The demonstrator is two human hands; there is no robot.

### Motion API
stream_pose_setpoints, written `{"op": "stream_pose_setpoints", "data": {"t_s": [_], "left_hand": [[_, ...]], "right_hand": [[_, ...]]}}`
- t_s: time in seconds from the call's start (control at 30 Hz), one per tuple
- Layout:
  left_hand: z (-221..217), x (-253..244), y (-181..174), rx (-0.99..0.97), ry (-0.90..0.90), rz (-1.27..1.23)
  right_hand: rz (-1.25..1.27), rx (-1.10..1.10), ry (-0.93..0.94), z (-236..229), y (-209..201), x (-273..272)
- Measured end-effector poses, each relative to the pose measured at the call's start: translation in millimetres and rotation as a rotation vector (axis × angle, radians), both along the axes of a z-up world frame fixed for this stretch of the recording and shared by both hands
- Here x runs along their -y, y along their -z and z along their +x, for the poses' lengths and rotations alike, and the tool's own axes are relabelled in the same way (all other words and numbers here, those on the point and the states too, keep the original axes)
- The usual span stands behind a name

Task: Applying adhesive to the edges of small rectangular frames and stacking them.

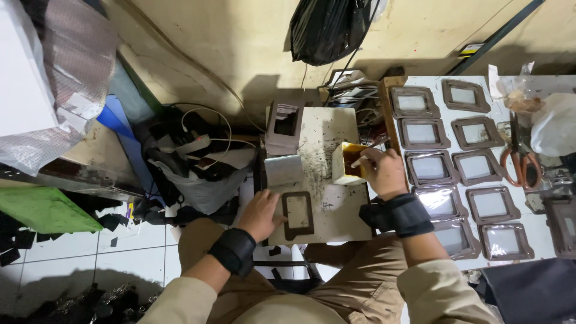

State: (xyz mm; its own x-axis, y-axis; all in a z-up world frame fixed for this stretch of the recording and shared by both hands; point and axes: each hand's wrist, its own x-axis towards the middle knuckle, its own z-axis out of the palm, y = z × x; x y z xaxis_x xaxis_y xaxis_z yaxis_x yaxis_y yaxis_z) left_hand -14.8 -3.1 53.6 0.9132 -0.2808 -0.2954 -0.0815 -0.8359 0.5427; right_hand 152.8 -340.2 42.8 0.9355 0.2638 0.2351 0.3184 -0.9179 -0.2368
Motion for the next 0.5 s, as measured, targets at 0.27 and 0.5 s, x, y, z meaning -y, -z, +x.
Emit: {"op": "stream_pose_setpoints", "data": {"t_s": [0.27,0.5], "left_hand": [[10,-3,22,0.039,-0.001,-0.090],[11,-7,44,0.059,-0.039,-0.205]], "right_hand": [[0.276,-0.225,0.023,-13,-49,1],[0.632,-0.496,-0.161,-75,-125,-60]]}}
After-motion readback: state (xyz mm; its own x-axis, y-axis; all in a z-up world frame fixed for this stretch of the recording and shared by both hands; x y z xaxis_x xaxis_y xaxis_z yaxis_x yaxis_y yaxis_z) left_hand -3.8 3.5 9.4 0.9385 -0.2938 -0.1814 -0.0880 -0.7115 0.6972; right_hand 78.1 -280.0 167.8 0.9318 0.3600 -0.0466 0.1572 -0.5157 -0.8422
